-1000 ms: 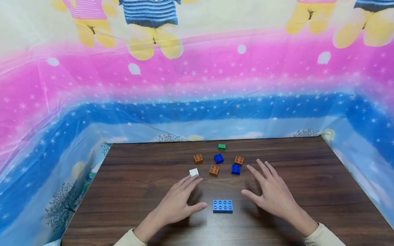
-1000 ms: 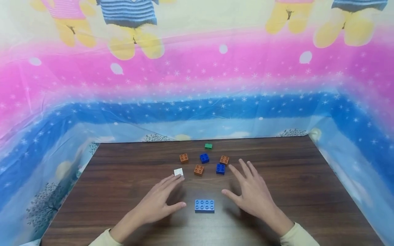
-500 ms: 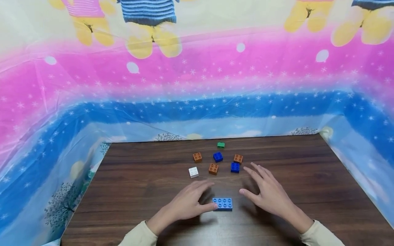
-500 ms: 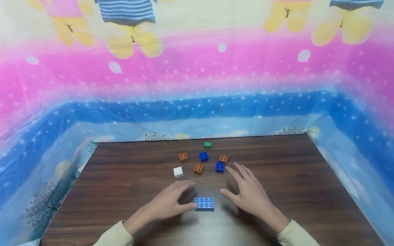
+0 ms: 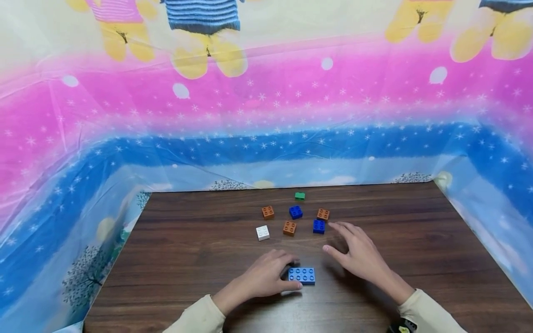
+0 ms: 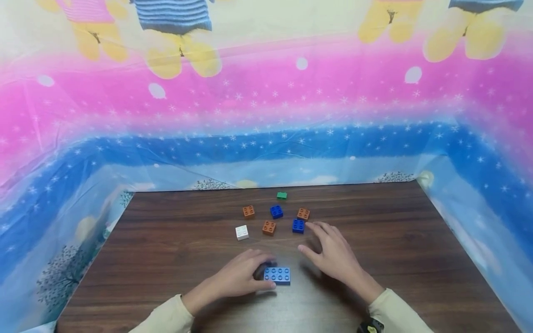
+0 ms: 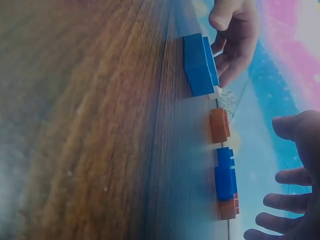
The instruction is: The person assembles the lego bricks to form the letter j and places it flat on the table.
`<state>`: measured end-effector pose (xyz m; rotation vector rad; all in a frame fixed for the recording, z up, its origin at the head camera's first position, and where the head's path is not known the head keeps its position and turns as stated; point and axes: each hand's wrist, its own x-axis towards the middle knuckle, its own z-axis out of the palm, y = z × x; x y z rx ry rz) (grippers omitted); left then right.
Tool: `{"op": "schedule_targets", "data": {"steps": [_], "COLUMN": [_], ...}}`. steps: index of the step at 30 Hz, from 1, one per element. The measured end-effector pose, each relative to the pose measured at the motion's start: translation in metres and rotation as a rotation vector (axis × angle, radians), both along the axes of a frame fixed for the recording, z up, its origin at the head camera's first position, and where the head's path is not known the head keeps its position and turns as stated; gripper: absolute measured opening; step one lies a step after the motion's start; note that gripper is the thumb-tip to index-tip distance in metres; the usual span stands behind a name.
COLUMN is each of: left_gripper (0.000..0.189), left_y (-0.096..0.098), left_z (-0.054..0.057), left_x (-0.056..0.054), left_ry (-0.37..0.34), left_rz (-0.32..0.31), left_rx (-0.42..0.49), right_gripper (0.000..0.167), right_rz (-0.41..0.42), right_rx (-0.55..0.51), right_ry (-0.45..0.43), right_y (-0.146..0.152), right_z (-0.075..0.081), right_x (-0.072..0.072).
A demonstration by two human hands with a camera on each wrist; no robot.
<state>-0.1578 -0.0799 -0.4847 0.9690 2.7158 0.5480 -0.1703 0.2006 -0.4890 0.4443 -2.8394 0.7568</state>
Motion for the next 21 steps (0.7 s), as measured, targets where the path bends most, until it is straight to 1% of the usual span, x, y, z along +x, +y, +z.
{"op": "schedule_targets", "data": {"steps": [8, 17, 21], "left_gripper": [0.063, 0.051, 0.046], "left_y": [0.008, 0.012, 0.012], "left_z": [-0.001, -0.003, -0.004], "left_x": [-0.002, -0.004, -0.005], "left_ry": [-0.001, 0.067, 0.068], "left_rz": [-0.018, -0.063, -0.065], "left_rx": [-0.027, -0.033, -0.036], "right_gripper": [0.062, 0.057, 0.054], "right_rz": [0.007, 0.002, 0.004], "right_rx": [-0.022, -0.025, -0.03], "right_ry": [0.008, 0.031, 0.044], "right_y": [-0.002, -0.002, -0.003], "right_z": [-0.004, -0.012, -0.014], "right_x": [-0.012, -0.026, -0.034]}}
